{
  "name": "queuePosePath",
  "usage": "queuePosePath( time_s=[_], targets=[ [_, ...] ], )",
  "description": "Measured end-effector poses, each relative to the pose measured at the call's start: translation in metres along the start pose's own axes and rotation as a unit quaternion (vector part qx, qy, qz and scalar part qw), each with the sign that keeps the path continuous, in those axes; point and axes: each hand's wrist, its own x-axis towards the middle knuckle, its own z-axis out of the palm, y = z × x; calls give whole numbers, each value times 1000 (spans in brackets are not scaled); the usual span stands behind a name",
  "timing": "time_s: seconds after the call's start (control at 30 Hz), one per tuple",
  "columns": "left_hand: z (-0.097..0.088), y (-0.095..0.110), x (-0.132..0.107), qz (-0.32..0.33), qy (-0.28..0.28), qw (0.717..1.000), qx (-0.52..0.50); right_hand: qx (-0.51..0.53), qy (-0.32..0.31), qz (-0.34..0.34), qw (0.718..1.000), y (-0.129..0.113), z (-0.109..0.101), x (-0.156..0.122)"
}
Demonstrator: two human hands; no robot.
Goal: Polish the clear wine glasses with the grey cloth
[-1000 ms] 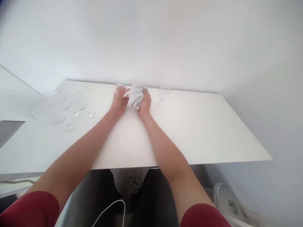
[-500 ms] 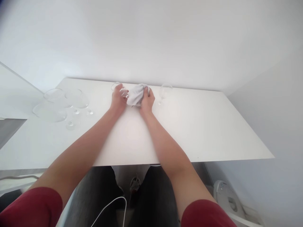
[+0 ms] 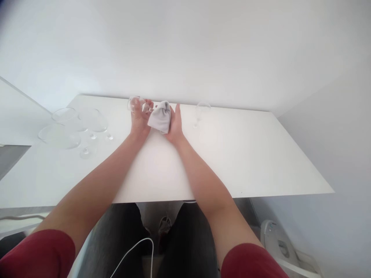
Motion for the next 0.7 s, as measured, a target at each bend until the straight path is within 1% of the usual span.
queuePosePath(
  time_s=[0.07, 0.13, 0.2, 0.27, 0.3, 0.33, 0.37, 0.43, 0.47, 0.5, 0.53, 0.6, 0.63, 0.67, 0.7],
  targets=[
    [0, -1, 0, 1, -14, 1000, 13, -51, -1, -15, 999, -2, -1, -1],
    [0, -2, 0, 2, -26, 999, 24, -120, 5, -62, 991, 0, 0, -4],
    [0, -2, 0, 4, -35, 999, 26, -183, 17, -115, 976, 2, 2, -6],
    [0, -2, -1, 0, -52, 998, 24, -220, 51, -152, 962, 4, 4, -6],
    [1, -2, -1, -7, -66, 997, 25, -221, 75, -152, 960, 4, 4, -5],
    [2, -1, -3, -16, -83, 996, 27, -213, 95, -133, 963, 3, 3, -4],
    [3, -1, -4, -25, -103, 994, 32, -198, 109, -94, 970, 1, 2, -3],
    [5, 0, -6, -39, -141, 988, 43, -171, 112, -2, 979, -2, 0, -1],
    [5, 0, -6, -41, -154, 986, 48, -169, 110, 16, 979, -4, 0, -1],
    [5, 0, -7, -41, -160, 985, 50, -179, 114, 1, 977, -5, 0, -2],
    [5, -1, -6, -39, -160, 985, 51, -199, 123, -42, 971, -6, 1, -4],
    [4, -2, -5, -37, -144, 988, 49, -256, 150, -161, 941, -6, 6, -11],
    [3, -3, -4, -38, -131, 989, 48, -285, 156, -207, 923, -6, 9, -15],
    [2, -4, -3, -41, -120, 991, 47, -307, 157, -235, 909, -6, 12, -19],
    [1, -4, -2, -44, -111, 992, 46, -320, 154, -251, 900, -6, 15, -22]
  ],
)
